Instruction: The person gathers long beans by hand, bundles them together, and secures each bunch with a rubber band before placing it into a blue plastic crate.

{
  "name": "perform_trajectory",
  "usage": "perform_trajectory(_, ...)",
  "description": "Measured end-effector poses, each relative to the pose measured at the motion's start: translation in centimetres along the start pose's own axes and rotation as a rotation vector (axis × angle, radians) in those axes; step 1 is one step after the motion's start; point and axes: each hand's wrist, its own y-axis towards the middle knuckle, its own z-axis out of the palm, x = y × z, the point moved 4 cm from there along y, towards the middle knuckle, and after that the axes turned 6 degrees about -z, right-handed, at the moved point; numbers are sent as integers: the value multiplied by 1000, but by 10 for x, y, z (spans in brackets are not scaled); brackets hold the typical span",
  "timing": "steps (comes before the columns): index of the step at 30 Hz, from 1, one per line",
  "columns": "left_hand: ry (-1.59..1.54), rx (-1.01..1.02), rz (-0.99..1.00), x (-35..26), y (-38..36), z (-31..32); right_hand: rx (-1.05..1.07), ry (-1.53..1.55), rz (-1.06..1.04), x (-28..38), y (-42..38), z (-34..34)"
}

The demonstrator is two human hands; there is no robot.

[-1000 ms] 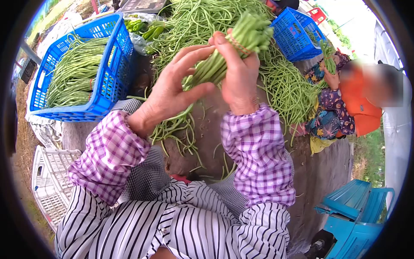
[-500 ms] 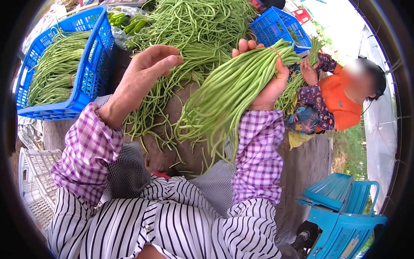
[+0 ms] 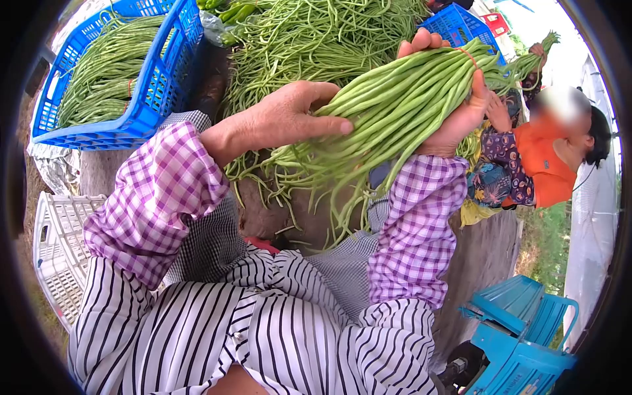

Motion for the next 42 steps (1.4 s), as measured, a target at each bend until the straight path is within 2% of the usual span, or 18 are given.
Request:
perform_trajectory(4,236,-70,94,8,1,5,21,-34,-7,6,2,5)
perform_trajectory(7,551,-123,-31,15,0,10,65,-28,-44,16,3,8)
perform_trajectory(10,570,-40,-97,15,-6,12,25,-113,-75,35,5,4)
perform_trajectory(11,726,-17,-32,25,-6,16,103,-98,-8,40,6,8)
perform_trajectory(14,870,191,-199,36,-15,17,106,-125,-126,61,1,9)
perform_trajectory(15,901,172,-171,39,-13,13,84,-170,-166,68,2,5)
perform_trajectory(19,914,-102,-237,36,-10,-11,-42,-350,-288,103,-2,-10)
perform_trajectory(26,904,-267,-213,31,-6,-27,31,-105,-137,119,-11,-8)
perform_trajectory(28,865,-303,-195,24,-7,-29,16,-162,-107,118,-15,-7)
perform_trajectory(31,731,-434,1,20,-5,-29,16,-125,-87,103,-15,-8)
perform_trajectory(33,486,-493,104,10,-6,-28,13,-127,-94,87,-17,-6)
perform_trajectory(35,316,-549,196,-7,-12,-26,-135,-192,-155,74,-20,-12)
perform_trajectory(36,298,-538,232,-12,-14,-23,-206,-229,-191,69,-21,-12)
perform_trajectory(37,278,-526,270,-18,-16,-19,-129,-209,-174,56,-20,-1)
perform_trajectory(38,258,-514,304,-24,-18,-14,-305,-257,-268,48,-21,-2)
perform_trajectory(39,202,-397,228,-29,-20,-10,-323,-284,-258,35,-22,7)
perform_trajectory(40,267,-399,331,-27,-17,-4,-340,-308,-248,23,-24,17)
perform_trajectory(42,211,-339,366,-25,-14,5,-342,-366,-203,1,-24,32)
